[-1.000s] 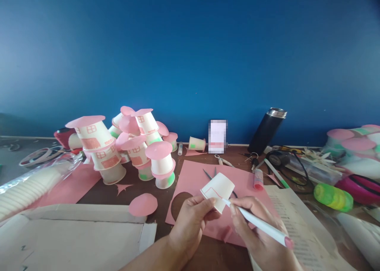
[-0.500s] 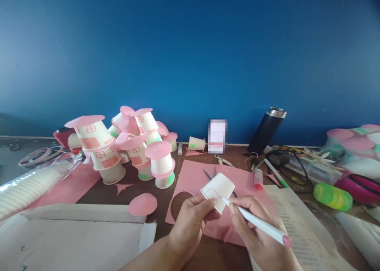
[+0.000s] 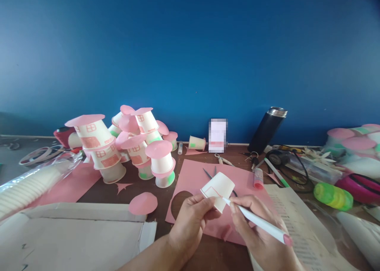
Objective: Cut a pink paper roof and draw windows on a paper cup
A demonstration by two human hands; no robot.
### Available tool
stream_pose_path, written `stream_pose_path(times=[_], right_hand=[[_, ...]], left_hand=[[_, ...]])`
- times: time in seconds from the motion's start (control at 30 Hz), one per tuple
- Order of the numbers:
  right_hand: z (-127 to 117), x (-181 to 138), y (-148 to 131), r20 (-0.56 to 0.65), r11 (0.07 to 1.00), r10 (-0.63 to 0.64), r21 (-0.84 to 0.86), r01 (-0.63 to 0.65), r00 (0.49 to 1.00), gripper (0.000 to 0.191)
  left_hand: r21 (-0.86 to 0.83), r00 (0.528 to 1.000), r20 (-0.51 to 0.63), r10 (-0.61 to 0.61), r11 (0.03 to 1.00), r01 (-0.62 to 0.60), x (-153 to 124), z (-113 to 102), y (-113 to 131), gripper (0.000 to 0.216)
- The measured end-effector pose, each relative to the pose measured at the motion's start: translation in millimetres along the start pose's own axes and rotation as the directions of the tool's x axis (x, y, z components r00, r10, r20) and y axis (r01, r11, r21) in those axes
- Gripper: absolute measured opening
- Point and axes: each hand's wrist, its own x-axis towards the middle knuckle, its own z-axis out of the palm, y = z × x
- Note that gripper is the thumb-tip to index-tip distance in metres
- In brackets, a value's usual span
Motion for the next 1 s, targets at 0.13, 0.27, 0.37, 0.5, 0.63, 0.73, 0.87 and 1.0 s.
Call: stream_pose_path(times=[0.13, 0.27, 0.37, 0.5, 0.63, 0.73, 0.87, 1.0], right_hand=[[0.5, -0.4, 1.1, -0.008, 1.000, -0.004, -0.011, 0.004, 1.000, 0.009], [-0.3, -0.2, 0.1, -0.005, 1.000, 0.002, -0.015, -0.002, 1.000, 0.009], [-0.8, 0.4, -1.0, 0.000, 1.000, 0.006, -0.017, -0.006, 1.000, 0.009], [-0.6, 1.1, -1.4, -0.003, 1.000, -0.007, -0.021, 0.007, 1.000, 0.009], [0.1, 0.8, -0.7, -0.002, 1.000, 0.010, -0.012, -0.010, 1.000, 0.009], [0.7, 0.7, 0.0, 0.000, 1.000, 0.010, -0.004, -0.010, 1.000, 0.008], [0.3, 0.9, -0.7, -0.004, 1.000, -0.009, -0.006, 0.009, 1.000, 0.008], [-0.3, 1.6, -3.5, 0.004, 1.000, -0.026, -0.011, 0.026, 1.000, 0.009]], left_hand=[[-0.003, 1.000, -0.001, -0.006, 1.000, 0.006, 0.7, -1.5, -0.8, 0.019], [-0.026, 1.000, -0.012, -0.005, 1.000, 0.005, -0.1, -1.8, -1.1, 0.017], [-0.031, 1.000, -0.008, -0.006, 1.000, 0.005, 0.1, -1.4, -0.8, 0.016], [-0.037, 1.000, -0.025, -0.004, 0.999, 0.003, 1.5, -0.9, -0.3, 0.016], [-0.040, 1.000, -0.023, -0.010, 0.999, 0.009, 1.5, -0.8, 0.0, 0.016], [-0.039, 1.000, -0.018, -0.011, 0.999, 0.010, 1.2, -1.0, -0.1, 0.016], [-0.041, 1.000, -0.009, -0.003, 0.999, 0.002, 1.1, -1.1, -0.2, 0.016], [-0.033, 1.000, 0.002, -0.001, 0.999, 0.001, 0.1, -1.6, -0.4, 0.016]])
